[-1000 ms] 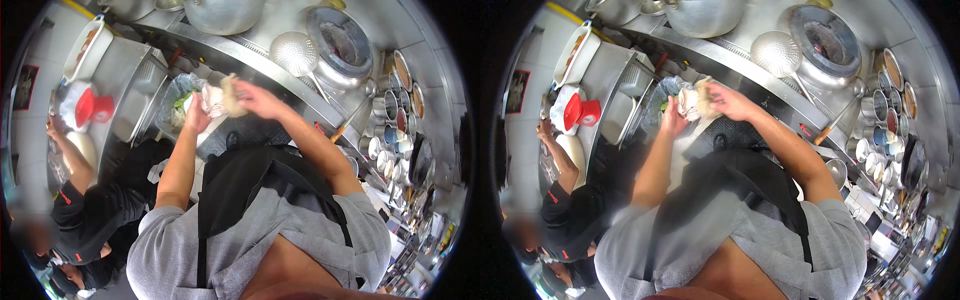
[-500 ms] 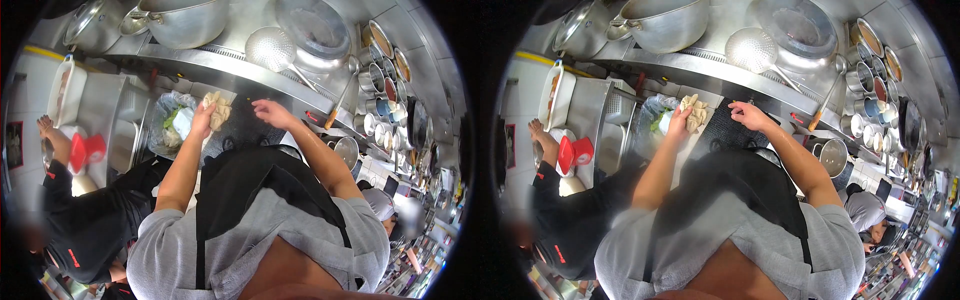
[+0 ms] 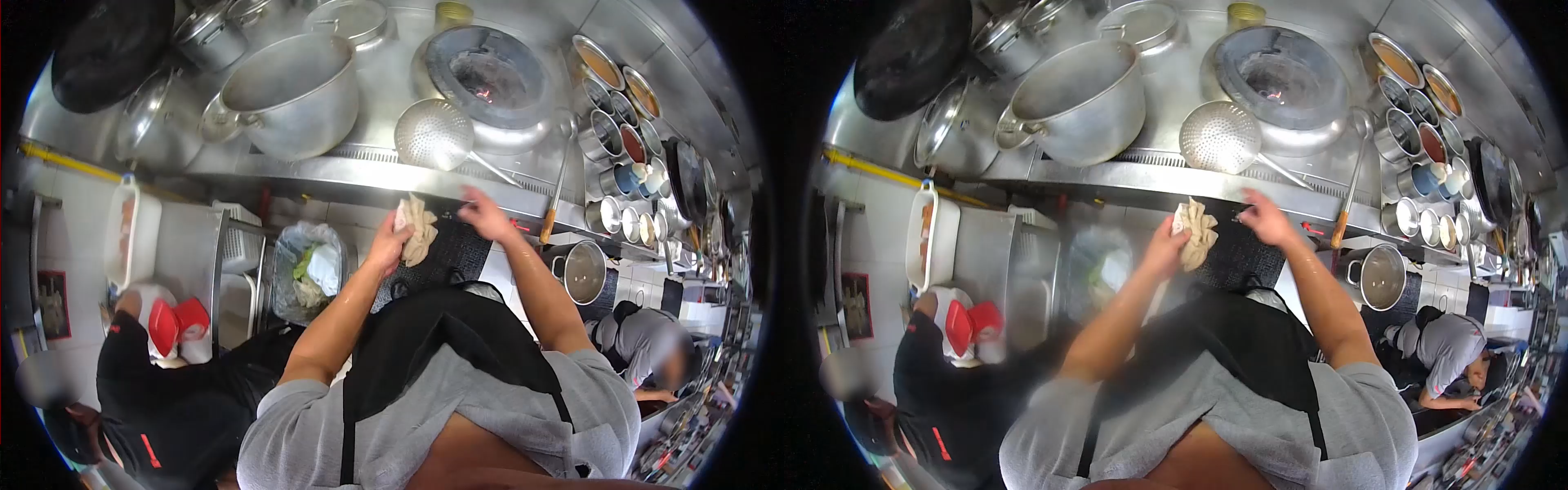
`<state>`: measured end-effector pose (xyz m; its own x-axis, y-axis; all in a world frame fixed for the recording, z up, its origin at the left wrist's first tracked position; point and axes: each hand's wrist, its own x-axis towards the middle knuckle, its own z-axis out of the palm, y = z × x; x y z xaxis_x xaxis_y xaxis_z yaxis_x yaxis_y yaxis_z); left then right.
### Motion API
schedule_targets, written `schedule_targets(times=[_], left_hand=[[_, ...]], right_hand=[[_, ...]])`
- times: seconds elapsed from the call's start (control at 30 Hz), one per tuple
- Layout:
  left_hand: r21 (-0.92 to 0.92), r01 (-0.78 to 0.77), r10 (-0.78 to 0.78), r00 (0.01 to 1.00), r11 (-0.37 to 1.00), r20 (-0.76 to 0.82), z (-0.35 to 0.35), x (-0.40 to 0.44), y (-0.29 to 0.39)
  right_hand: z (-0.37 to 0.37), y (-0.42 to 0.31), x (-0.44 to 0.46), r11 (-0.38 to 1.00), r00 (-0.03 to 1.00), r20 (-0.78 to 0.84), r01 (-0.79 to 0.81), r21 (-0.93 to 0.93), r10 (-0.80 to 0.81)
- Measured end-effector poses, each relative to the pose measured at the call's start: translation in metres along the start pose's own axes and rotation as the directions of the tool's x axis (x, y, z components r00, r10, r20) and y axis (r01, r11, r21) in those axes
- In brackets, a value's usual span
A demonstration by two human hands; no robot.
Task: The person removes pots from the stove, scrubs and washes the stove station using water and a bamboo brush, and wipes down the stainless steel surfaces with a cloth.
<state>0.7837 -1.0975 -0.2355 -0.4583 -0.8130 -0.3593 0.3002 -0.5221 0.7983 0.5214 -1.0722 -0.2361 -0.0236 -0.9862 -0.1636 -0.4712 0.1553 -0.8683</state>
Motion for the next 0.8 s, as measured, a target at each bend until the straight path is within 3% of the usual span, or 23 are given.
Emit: schedule_targets(times=[0.1,0.17,0.23,0.3,0.37,0.43,0.5,0.53,0.57,0.6,0.63,0.7,0.73,0.8], left_hand=[[0.16,-0.021,0.022,1.0,0.987,-0.001,0.002,0.005,-0.003],[0.24,-0.046,0.051,0.999,0.97,-0.017,0.01,0.022,-0.003],[0.554,-0.173,0.214,0.977,0.814,-0.008,0.031,0.043,-0.001],[0.619,-0.262,0.295,0.954,0.74,0.051,0.04,0.094,-0.035],[0.769,-0.364,0.336,0.919,0.526,0.205,0.08,0.124,-0.045],[0.804,-0.28,0.118,0.959,0.525,0.257,0.136,0.118,-0.02],[0.801,-0.277,0.08,0.957,0.53,0.278,0.156,0.127,-0.027],[0.809,-0.447,0.208,0.895,0.382,0.396,0.155,0.135,-0.039],[0.784,-0.586,0.307,0.799,0.206,0.517,0.159,0.136,-0.038],[0.788,-0.6,0.299,0.783,0.138,0.545,0.16,0.135,-0.037],[0.792,-0.594,0.295,0.788,0.137,0.54,0.156,0.14,-0.042],[0.761,-0.647,0.286,0.723,-0.038,0.629,0.141,0.158,-0.059],[0.764,-0.645,0.288,0.725,-0.035,0.625,0.138,0.16,-0.064],[0.807,-0.552,0.298,0.75,-0.21,0.591,0.134,0.163,-0.074]], right_hand=[[-0.069,0.108,-0.015,0.961,0.869,-0.492,-0.172,-0.218,0.044],[-0.112,0.164,-0.038,0.875,0.787,-0.6,-0.384,-0.295,0.143],[-0.124,0.167,-0.057,0.789,0.685,-0.675,-0.562,-0.248,0.275],[-0.122,0.172,-0.058,0.772,0.663,-0.67,-0.6,-0.209,0.334],[-0.116,0.204,-0.055,0.849,0.672,-0.685,-0.507,-0.149,0.282],[-0.116,0.219,-0.054,0.912,0.678,-0.697,-0.402,-0.088,0.232],[-0.114,0.222,-0.052,0.866,0.593,-0.706,-0.497,0.058,0.387],[-0.122,0.225,-0.056,0.867,0.597,-0.703,-0.494,0.059,0.388],[-0.132,0.227,-0.059,0.829,0.621,-0.55,-0.433,0.353,0.558],[-0.137,0.229,-0.062,0.69,0.655,-0.348,-0.378,0.617,0.67],[-0.142,0.226,-0.068,0.686,0.657,-0.34,-0.381,0.62,0.673],[-0.16,0.196,-0.082,0.603,0.697,-0.303,-0.229,0.764,0.649],[-0.159,0.175,-0.085,0.692,0.665,-0.364,-0.325,0.645,0.652],[-0.155,0.127,-0.083,0.719,0.677,-0.4,-0.281,0.636,0.618]])
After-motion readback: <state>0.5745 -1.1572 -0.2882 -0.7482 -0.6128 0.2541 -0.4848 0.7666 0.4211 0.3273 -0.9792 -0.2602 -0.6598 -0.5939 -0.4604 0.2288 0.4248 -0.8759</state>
